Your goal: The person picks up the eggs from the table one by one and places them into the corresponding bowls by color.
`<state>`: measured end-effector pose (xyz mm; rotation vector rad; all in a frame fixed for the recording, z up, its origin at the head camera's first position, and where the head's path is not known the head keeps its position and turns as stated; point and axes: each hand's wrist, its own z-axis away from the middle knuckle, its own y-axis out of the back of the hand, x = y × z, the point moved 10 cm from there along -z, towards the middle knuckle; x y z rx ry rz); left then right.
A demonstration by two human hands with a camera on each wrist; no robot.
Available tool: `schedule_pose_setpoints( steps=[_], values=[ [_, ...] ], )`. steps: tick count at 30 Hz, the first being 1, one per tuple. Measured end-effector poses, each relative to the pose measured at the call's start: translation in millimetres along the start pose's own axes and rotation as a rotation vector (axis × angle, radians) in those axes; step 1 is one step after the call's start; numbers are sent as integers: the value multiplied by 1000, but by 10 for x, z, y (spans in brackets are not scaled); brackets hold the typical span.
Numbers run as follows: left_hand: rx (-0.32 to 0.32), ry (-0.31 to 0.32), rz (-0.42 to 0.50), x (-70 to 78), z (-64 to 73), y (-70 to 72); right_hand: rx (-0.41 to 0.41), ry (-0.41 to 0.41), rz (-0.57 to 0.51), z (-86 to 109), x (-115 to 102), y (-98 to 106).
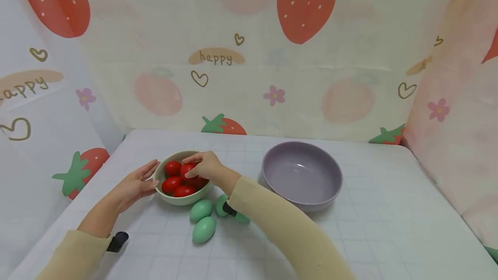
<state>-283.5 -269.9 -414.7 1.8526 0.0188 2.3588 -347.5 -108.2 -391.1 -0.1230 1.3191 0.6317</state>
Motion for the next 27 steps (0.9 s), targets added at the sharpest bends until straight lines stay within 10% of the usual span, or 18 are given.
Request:
schedule_pose_setpoints(
  steps=[11,27],
  values=[
    [14,-2,0,6,-4,7,44,56,238,-27,-85,-135],
    [225,-110,-175,147,244,83,2,93,150,349,-211,355]
  ],
)
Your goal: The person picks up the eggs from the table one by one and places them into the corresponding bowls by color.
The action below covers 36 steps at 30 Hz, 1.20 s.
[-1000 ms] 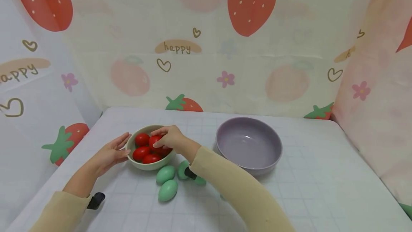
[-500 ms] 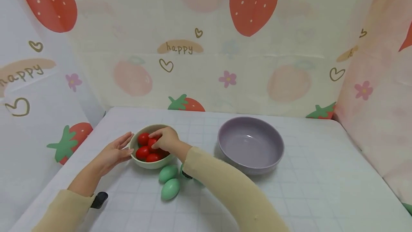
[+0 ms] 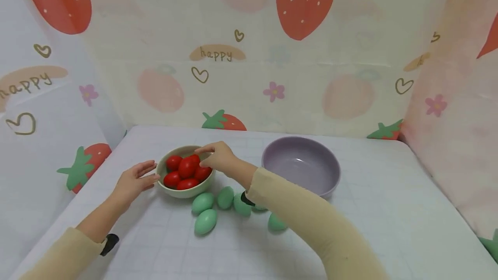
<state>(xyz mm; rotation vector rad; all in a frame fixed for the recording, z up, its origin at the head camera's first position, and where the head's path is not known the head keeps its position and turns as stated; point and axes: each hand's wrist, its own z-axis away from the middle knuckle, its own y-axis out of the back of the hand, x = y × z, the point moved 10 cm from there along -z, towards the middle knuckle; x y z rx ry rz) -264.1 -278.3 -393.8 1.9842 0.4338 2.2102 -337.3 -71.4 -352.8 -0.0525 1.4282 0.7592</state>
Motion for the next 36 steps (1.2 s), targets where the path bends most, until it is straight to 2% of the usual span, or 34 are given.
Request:
schedule_pose_setpoints(
  steps=[5,11,14,19,24,27,33,36],
  values=[
    [10,-85,-116,191,137,71,8,32,29,223,-16,350],
    [-39,-190,-120,391,307,20,25,55,47,478,-46,786],
    [-92,-234,-117,454,391,-93,48,49,62,594,6,1022],
    [-216,-280,-125,522,509,-360,85,54,92,758,119,1409],
    [-359,-282,-109,489,595,-657,98,120,109,934,185,1706],
    [-432,-301,-119,444,638,-817,138,122,126,1036,279,1866],
    [-493,-364,-163,366,707,-1038,214,77,93,1190,580,2115],
    [-516,-405,-154,348,745,-1130,236,54,88,1259,761,2216]
  ],
)
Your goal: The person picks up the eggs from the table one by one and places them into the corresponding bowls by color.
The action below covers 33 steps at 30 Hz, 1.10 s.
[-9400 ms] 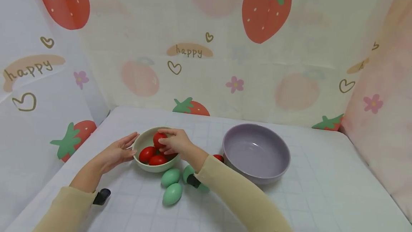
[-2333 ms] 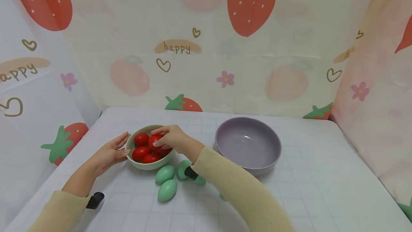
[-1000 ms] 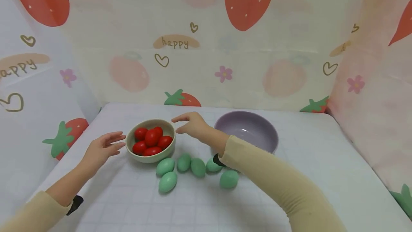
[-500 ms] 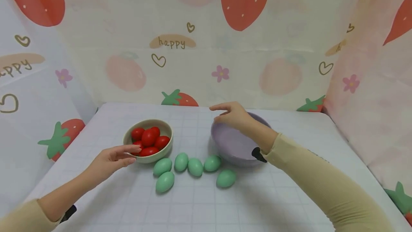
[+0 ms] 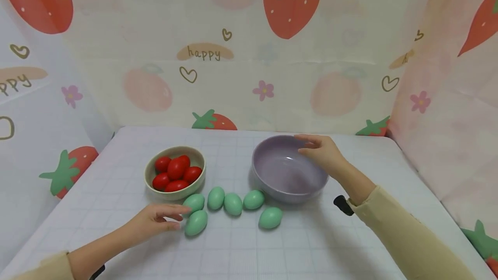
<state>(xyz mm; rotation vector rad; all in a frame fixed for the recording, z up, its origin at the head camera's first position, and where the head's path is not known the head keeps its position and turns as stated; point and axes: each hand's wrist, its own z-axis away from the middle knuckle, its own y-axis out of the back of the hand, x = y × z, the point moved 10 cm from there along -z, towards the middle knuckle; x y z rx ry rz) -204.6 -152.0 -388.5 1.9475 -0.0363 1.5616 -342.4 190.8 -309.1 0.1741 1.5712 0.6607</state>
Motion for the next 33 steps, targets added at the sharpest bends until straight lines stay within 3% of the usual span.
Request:
schedule_pose_setpoints(
  steps=[5,9,13,18,22,27,33],
  values=[
    [-25,-111,8,24,-7,-106,43,-18,-44,58,292,125],
    [-67,-158,39,31,-1,-161,88,-28,-113,60,500,192],
    [-133,-132,19,3,13,-209,133,-71,-201,31,741,206],
    [-189,-126,-95,-18,-4,-264,196,-137,-368,-4,1030,173],
    [-191,-112,-142,-36,-53,-294,247,-181,-543,8,1182,153],
    [-179,-60,-200,-61,-81,-315,288,-173,-735,12,1234,126],
    [-134,-83,-315,-60,-139,-341,305,-186,-801,22,1260,121]
  ],
)
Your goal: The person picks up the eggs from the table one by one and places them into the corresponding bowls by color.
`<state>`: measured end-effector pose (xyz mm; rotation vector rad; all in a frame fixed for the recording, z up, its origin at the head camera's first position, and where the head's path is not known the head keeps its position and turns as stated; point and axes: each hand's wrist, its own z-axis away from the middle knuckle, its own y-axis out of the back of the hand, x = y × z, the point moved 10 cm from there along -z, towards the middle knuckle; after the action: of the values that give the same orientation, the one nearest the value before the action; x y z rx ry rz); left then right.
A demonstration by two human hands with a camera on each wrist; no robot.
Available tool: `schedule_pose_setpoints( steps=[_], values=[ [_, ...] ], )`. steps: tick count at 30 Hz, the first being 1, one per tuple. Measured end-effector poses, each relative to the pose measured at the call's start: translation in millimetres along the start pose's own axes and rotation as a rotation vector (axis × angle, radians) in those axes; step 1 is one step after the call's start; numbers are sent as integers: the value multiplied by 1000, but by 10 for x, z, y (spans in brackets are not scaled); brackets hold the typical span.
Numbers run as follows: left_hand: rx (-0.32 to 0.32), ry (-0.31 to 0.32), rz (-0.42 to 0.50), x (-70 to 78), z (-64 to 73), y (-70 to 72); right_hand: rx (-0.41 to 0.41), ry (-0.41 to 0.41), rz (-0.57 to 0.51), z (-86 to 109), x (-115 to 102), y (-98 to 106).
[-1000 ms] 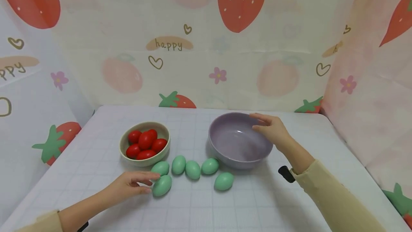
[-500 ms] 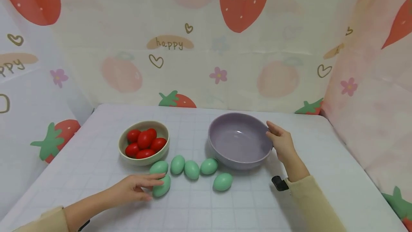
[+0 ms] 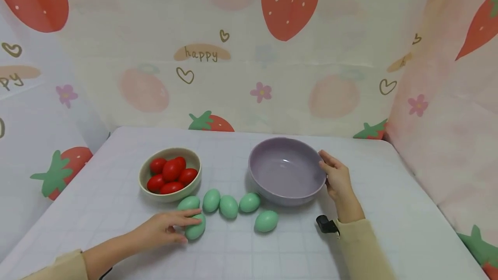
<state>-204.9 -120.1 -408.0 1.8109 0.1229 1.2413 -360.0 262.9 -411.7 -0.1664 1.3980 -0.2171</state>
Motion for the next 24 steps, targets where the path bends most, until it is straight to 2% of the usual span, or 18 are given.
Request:
schedule_pose_setpoints(
  steps=[4,6,10,13,20,24],
  values=[
    [49,-27,-18,16,-21,-6,17,-5,1,7,12,-6],
    [58,-16,-5,19,-39,-20,22,0,-12,11,11,-1],
    [57,26,-41,12,-74,-45,20,1,-29,10,16,13],
    [64,31,-77,28,-81,-46,12,-3,-39,12,23,22],
    [48,86,47,0,-87,-61,14,-27,-62,14,40,16],
    [43,94,86,-11,-94,-72,15,-28,-92,17,42,4]
  ],
)
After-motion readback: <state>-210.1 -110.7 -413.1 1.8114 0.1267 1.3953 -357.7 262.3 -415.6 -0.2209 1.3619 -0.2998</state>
